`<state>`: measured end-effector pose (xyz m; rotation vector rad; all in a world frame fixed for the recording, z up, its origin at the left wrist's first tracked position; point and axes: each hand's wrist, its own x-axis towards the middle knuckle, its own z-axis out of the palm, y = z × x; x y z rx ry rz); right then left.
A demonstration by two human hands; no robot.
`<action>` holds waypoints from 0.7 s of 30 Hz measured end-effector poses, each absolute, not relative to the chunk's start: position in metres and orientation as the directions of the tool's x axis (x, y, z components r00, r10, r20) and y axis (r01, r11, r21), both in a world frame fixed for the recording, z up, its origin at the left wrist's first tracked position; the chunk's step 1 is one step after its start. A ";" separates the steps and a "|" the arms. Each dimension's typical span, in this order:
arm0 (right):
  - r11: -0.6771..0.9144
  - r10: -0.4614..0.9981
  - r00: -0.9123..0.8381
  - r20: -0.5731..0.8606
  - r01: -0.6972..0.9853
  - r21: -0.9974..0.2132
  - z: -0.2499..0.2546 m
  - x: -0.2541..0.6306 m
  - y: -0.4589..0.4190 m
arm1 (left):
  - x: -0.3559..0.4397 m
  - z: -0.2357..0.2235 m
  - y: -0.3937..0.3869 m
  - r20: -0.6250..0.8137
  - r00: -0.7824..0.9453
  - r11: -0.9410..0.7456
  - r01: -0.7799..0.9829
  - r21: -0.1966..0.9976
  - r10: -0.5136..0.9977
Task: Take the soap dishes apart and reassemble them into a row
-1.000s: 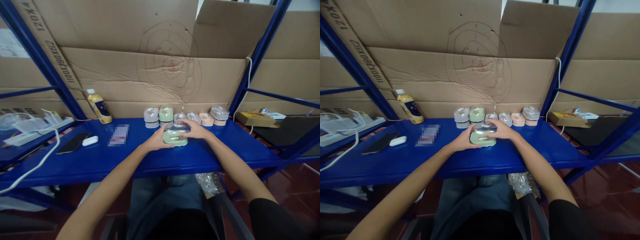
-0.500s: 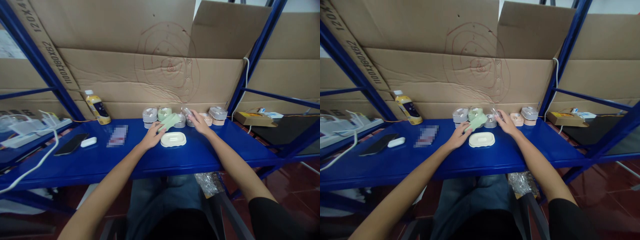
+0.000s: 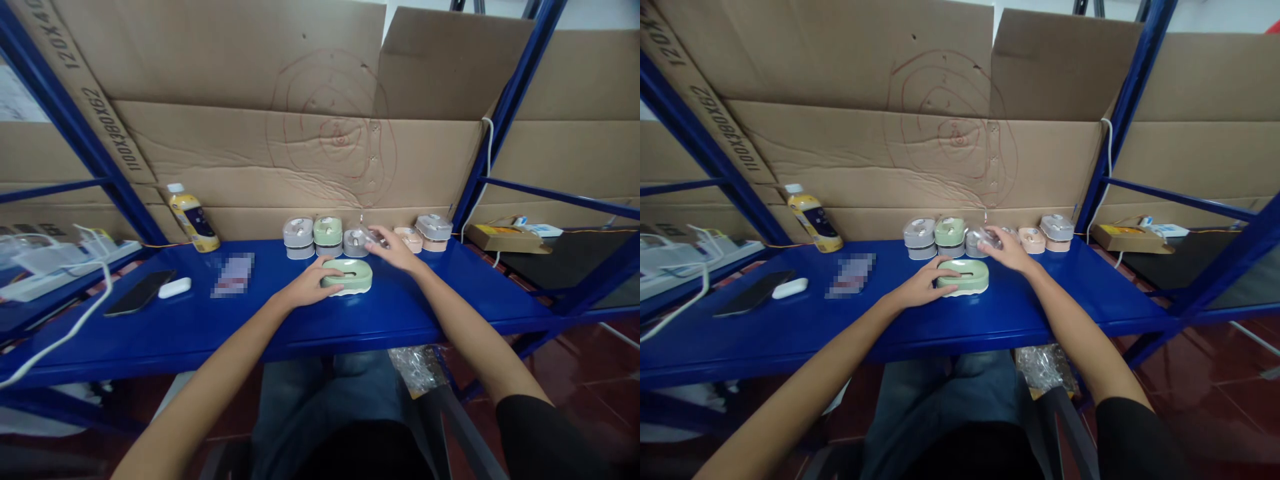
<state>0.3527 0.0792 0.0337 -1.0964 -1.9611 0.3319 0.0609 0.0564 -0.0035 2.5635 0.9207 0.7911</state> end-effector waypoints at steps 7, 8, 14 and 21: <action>0.712 0.690 -0.606 0.396 0.469 -0.523 0.031 0.345 0.074 | 0.063 -0.013 0.063 0.410 0.527 -0.660 0.483 0.575 0.744; 0.721 0.682 -0.619 0.389 0.480 -0.500 0.030 0.342 0.073 | 0.064 -0.015 0.065 0.407 0.520 -0.649 0.469 0.599 0.751; 0.765 0.642 -0.668 0.378 0.519 -0.381 0.021 0.324 0.068 | 0.067 -0.024 0.069 0.389 0.536 -0.636 0.419 0.648 0.749; 0.779 0.622 -0.700 0.350 0.512 -0.362 0.020 0.323 0.068 | 0.065 -0.022 0.068 0.363 0.532 -0.622 0.464 0.631 0.765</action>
